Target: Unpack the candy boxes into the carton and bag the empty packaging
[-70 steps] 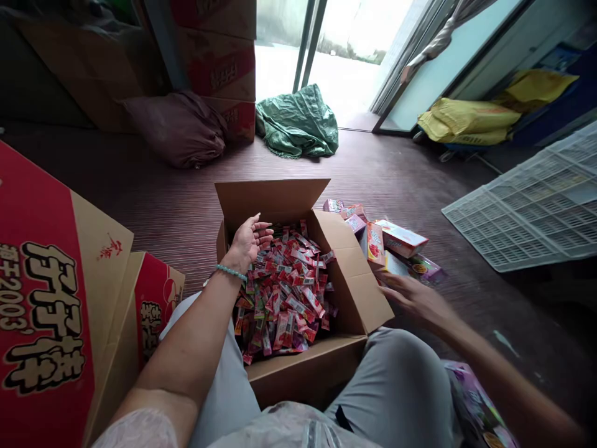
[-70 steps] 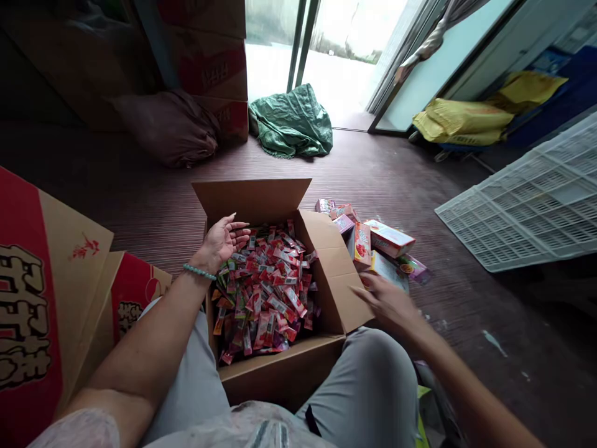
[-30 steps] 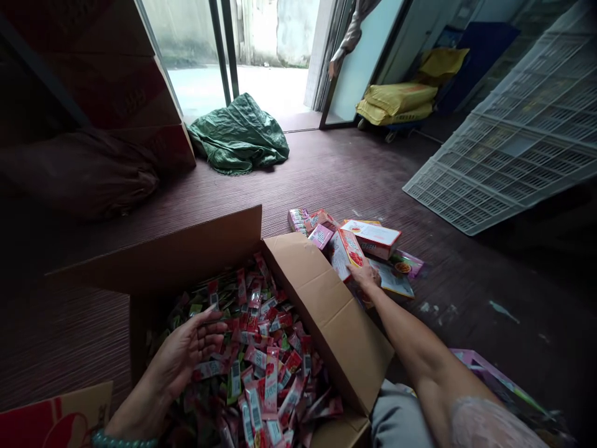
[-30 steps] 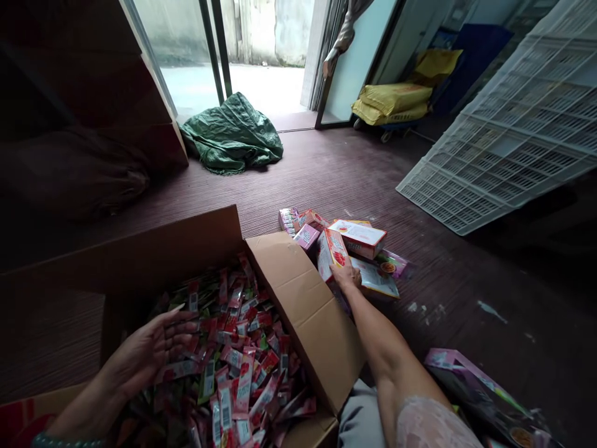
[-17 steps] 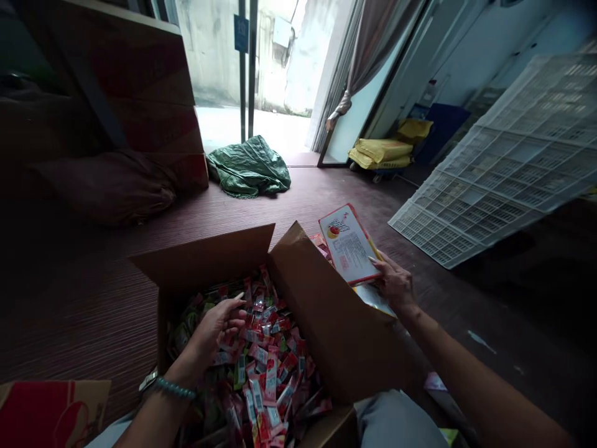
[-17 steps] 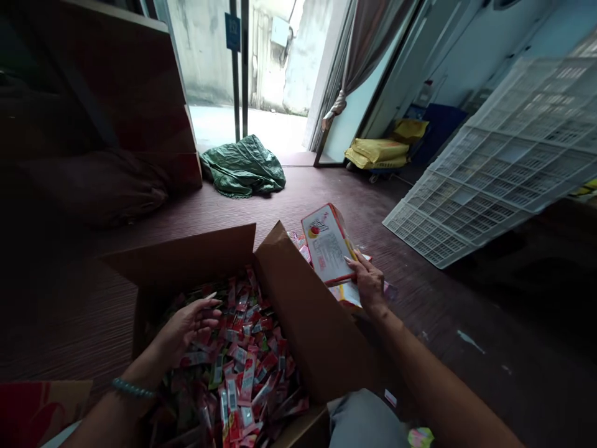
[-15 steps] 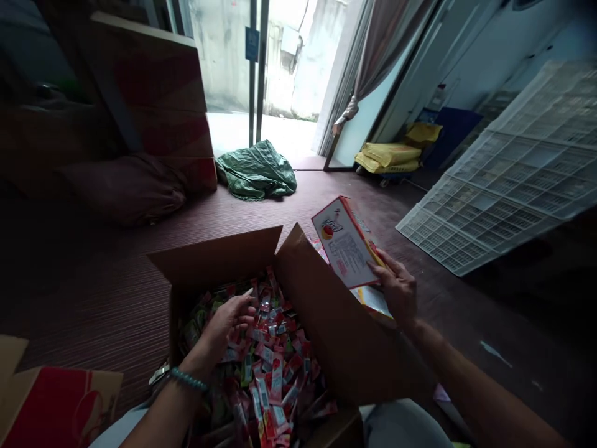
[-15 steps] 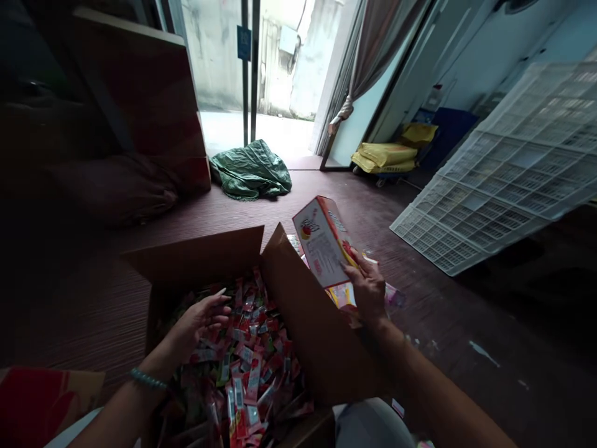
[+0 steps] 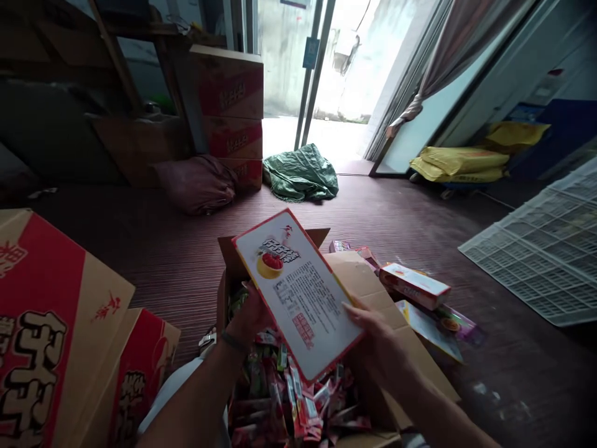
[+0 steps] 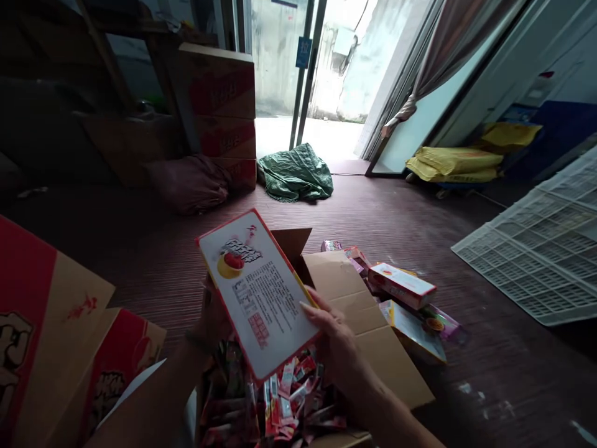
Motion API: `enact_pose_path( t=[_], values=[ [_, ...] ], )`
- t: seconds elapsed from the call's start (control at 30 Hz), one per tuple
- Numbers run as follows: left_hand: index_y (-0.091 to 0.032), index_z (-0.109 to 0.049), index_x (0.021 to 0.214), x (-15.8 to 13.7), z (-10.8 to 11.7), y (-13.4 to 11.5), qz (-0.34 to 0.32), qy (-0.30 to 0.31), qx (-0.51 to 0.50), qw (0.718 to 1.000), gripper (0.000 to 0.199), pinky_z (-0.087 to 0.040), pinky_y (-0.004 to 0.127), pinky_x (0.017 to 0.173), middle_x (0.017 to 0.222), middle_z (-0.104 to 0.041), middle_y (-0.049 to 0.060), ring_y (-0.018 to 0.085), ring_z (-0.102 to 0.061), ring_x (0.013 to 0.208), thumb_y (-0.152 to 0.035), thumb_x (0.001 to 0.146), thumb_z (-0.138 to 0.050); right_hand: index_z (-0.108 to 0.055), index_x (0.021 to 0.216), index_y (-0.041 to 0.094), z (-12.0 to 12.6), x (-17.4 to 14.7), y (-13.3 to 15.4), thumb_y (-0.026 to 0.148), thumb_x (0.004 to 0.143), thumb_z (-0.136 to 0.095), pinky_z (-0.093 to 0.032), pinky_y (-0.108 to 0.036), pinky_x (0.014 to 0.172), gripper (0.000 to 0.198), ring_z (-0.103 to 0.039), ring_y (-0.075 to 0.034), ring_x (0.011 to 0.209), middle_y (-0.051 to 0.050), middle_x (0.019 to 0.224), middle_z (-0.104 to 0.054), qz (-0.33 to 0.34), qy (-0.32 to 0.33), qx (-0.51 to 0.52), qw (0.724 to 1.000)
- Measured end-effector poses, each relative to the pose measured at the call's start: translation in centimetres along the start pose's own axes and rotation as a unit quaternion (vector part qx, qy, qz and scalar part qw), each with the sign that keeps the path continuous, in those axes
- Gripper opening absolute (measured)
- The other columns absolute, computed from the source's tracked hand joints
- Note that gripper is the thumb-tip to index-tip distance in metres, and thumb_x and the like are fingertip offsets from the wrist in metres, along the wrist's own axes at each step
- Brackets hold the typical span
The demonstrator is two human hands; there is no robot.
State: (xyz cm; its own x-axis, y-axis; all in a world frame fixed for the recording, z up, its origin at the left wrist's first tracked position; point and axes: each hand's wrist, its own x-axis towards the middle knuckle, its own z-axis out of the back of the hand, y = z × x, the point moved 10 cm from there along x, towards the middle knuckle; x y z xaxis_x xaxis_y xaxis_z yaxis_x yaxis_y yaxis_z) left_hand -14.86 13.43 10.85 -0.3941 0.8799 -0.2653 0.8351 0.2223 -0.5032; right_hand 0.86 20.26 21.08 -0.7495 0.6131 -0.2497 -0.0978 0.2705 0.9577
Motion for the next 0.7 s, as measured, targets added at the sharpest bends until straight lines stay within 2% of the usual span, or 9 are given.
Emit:
enact_pose_path(
  t=[0.07,0.13,0.23,0.4,0.53,0.6,0.7],
  values=[
    [-0.019,-0.067,0.115,-0.8,-0.2,-0.6,0.0,0.006,-0.028,1.0,0.07,-0.054,0.048,0.094,0.116,-0.073,0.012,0.037,-0.062,0.12,-0.073,0.07,-0.067,-0.07,0.117,0.025,-1.5,0.3,-4.0,0.041,0.076,-0.074,-0.056,-0.031,0.072,0.044,-0.068,-0.02,0.085,-0.007,0.11,-0.072,-0.08,0.046,0.083,0.992],
    [-0.018,-0.068,0.112,-1.3,-0.4,-1.1,-0.001,0.009,-0.056,0.998,0.06,-0.053,0.049,0.097,0.11,-0.075,0.011,0.037,-0.062,0.12,-0.063,0.072,-0.067,-0.07,0.113,0.023,-2.1,0.8,-6.4,0.037,0.072,-0.079,-0.055,-0.029,0.077,0.044,-0.069,-0.019,0.089,-0.006,0.113,-0.073,-0.1,0.075,0.117,0.985],
    [-0.017,-0.07,0.103,-1.4,-0.7,-0.3,0.025,-0.004,-0.046,0.999,0.046,-0.054,0.047,0.096,0.101,-0.077,0.01,0.036,-0.065,0.116,-0.051,0.072,-0.062,-0.069,0.109,0.022,-1.4,2.1,-8.3,0.035,0.071,-0.081,-0.055,-0.03,0.08,0.042,-0.07,-0.02,0.092,-0.006,0.111,-0.074,-0.107,0.082,0.135,0.982],
    [-0.016,-0.07,0.106,-0.7,-0.1,3.3,0.068,-0.007,0.003,0.998,0.049,-0.055,0.046,0.093,0.098,-0.077,0.011,0.035,-0.068,0.11,-0.051,0.071,-0.064,-0.069,0.109,0.018,0.5,3.9,-9.2,0.031,0.067,-0.082,-0.053,-0.037,0.091,0.046,-0.069,-0.025,0.104,-0.009,0.11,-0.075,-0.115,0.103,0.182,0.971],
    [-0.012,-0.072,0.104,-1.2,0.1,6.0,0.131,0.006,0.004,0.991,0.056,-0.055,0.046,0.095,0.097,-0.078,0.014,0.038,-0.068,0.108,-0.053,0.065,-0.072,-0.07,0.102,0.018,1.4,4.2,-9.3,0.037,0.067,-0.083,-0.055,-0.035,0.088,0.042,-0.07,-0.025,0.104,-0.007,0.102,-0.077,-0.136,0.11,0.239,0.955],
    [-0.009,-0.071,0.107,-1.5,-0.4,6.4,0.137,0.019,0.003,0.99,0.058,-0.055,0.045,0.095,0.099,-0.078,0.015,0.037,-0.069,0.106,-0.051,0.067,-0.073,-0.07,0.101,0.019,1.8,4.3,-9.4,0.041,0.067,-0.083,-0.056,-0.036,0.087,0.042,-0.071,-0.026,0.102,-0.006,0.099,-0.078,-0.141,0.092,0.268,0.948],
    [-0.007,-0.068,0.116,-1.4,-1.1,5.6,0.102,0.019,-0.003,0.995,0.056,-0.056,0.043,0.094,0.102,-0.077,0.014,0.034,-0.072,0.1,-0.045,0.075,-0.07,-0.07,0.099,0.018,2.7,4.7,-9.6,0.04,0.066,-0.085,-0.059,-0.035,0.079,0.042,-0.073,-0.025,0.089,-0.006,0.093,-0.078,-0.139,0.05,0.259,0.955]
  ],
)
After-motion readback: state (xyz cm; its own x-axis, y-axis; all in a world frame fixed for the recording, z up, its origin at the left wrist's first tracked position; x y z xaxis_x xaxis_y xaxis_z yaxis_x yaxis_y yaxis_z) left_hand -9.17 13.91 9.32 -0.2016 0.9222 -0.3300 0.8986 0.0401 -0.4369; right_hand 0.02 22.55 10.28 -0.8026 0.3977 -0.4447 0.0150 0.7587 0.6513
